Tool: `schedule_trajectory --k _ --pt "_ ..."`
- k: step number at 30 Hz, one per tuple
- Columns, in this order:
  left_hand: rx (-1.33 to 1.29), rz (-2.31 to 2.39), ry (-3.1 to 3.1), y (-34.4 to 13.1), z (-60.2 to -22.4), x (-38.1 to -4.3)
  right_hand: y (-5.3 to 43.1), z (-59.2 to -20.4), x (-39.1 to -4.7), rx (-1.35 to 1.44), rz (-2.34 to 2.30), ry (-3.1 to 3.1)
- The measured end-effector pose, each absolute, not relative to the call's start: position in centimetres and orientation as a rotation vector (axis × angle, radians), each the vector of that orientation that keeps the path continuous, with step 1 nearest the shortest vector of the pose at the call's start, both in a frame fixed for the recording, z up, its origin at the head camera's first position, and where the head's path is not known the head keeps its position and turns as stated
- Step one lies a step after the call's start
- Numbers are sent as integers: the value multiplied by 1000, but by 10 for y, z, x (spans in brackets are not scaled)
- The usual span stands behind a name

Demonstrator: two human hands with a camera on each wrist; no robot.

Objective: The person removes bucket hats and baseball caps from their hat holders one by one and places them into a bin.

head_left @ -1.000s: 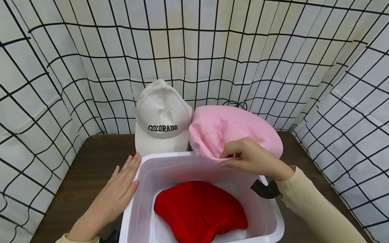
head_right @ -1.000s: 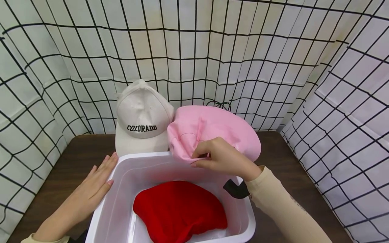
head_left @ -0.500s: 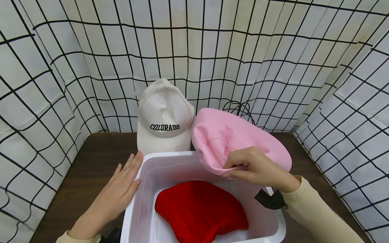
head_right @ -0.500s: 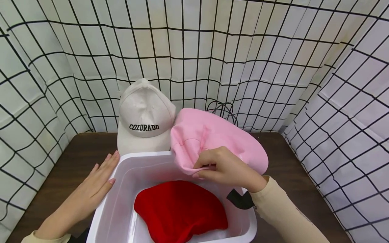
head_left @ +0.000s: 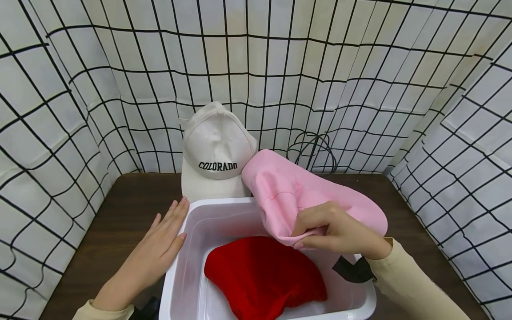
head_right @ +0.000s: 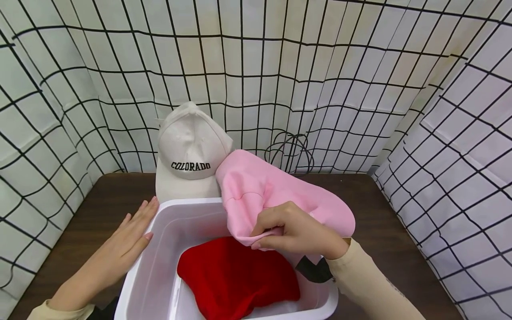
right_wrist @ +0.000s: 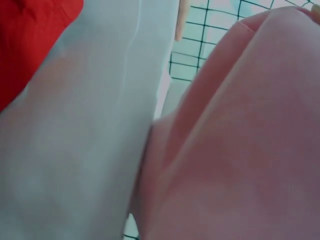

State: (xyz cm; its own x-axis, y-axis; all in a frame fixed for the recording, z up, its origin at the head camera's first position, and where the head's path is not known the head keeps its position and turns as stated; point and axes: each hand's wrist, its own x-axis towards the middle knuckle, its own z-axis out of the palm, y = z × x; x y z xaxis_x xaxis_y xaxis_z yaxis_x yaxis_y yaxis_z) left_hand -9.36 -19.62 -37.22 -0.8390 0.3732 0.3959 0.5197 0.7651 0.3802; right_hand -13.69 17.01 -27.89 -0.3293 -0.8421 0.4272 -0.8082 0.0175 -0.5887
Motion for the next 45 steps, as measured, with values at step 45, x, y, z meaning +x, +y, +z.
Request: schedule_trajectory --k 45 --pt "-689 -729 -2664 -196 -374 -94 123 -325 -123 -1854 -551 1884"
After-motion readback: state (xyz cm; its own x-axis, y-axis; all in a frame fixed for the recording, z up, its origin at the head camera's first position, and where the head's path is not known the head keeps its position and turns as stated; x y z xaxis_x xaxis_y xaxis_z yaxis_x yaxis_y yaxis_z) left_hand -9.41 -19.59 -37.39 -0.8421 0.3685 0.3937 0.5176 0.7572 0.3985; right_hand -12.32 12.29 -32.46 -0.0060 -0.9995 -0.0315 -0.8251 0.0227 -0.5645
